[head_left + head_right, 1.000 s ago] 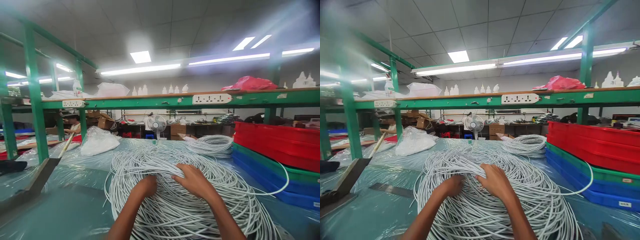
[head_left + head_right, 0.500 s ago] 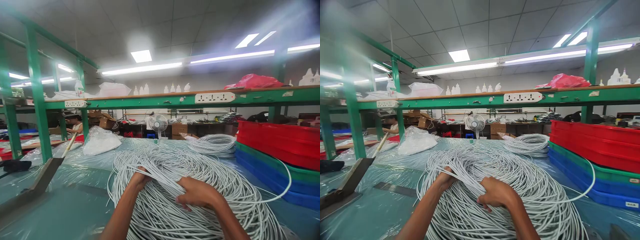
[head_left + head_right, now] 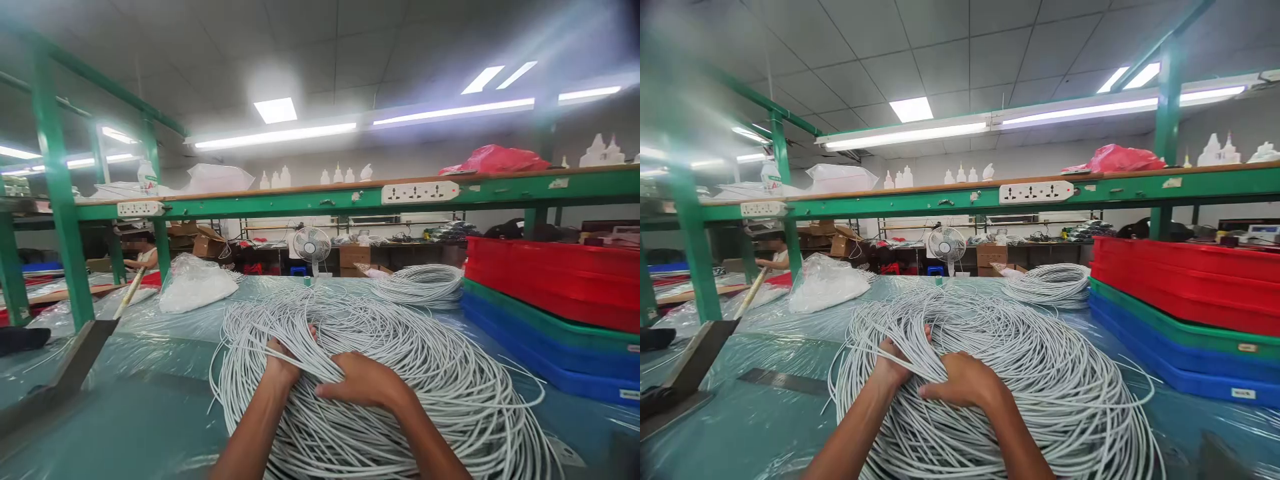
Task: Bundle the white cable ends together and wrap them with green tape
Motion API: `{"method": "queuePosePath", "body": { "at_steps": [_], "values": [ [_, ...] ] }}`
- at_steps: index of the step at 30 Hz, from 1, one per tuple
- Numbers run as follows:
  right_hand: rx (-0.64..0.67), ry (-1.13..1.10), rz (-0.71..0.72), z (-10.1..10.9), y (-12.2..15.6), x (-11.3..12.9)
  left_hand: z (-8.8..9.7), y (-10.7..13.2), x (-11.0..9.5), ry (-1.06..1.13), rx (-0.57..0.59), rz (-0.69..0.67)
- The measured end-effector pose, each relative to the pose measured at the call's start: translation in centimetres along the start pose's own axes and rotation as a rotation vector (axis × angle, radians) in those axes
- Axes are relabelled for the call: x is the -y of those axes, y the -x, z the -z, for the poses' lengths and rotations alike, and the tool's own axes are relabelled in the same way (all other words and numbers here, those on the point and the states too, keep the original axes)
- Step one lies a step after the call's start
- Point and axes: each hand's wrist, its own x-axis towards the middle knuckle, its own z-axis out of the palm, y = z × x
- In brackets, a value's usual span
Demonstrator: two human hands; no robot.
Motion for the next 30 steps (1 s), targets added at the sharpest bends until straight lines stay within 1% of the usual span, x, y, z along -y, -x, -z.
{"method": "queuePosePath", "body": {
  "at_steps": [2, 6, 8, 13, 17, 20, 26, 30],
  "values": [
    [-0.088, -0.037, 0.034, -0.5, -0.6, 0.3, 0.1, 0.1, 0.3, 0.026, 0.029, 0.017],
    [-0.362, -0.028, 0.001, -1.2, -1.9, 0.8, 0.4, 0.1, 1.1, 0.082, 0.1, 0.056],
    [-0.425, -0.01, -0.021, -1.5, -3.0, 0.7, 0.5, 0.1, 1.5, 0.111, 0.122, 0.058],
    [-0.356, 0.007, -0.023, -2.9, -6.6, 0.6, 0.4, 0.0, 1.8, 0.158, 0.169, 0.054],
    [-0.365, 0.023, -0.025, -4.5, -8.4, 0.3, 0.6, -0.3, 1.9, 0.17, 0.171, 0.052],
    [-0.377, 0.021, -0.02, -4.9, -8.8, -0.3, 0.6, -0.4, 1.9, 0.177, 0.168, 0.06],
    [-0.413, -0.03, -0.027, -4.3, -8.4, -0.6, 0.0, -0.2, 2.1, 0.22, 0.154, 0.017],
    [-0.46, -0.093, -0.055, -3.9, -8.2, -0.5, 0.3, -0.7, 2.1, 0.218, 0.09, 0.009]
  ]
}}
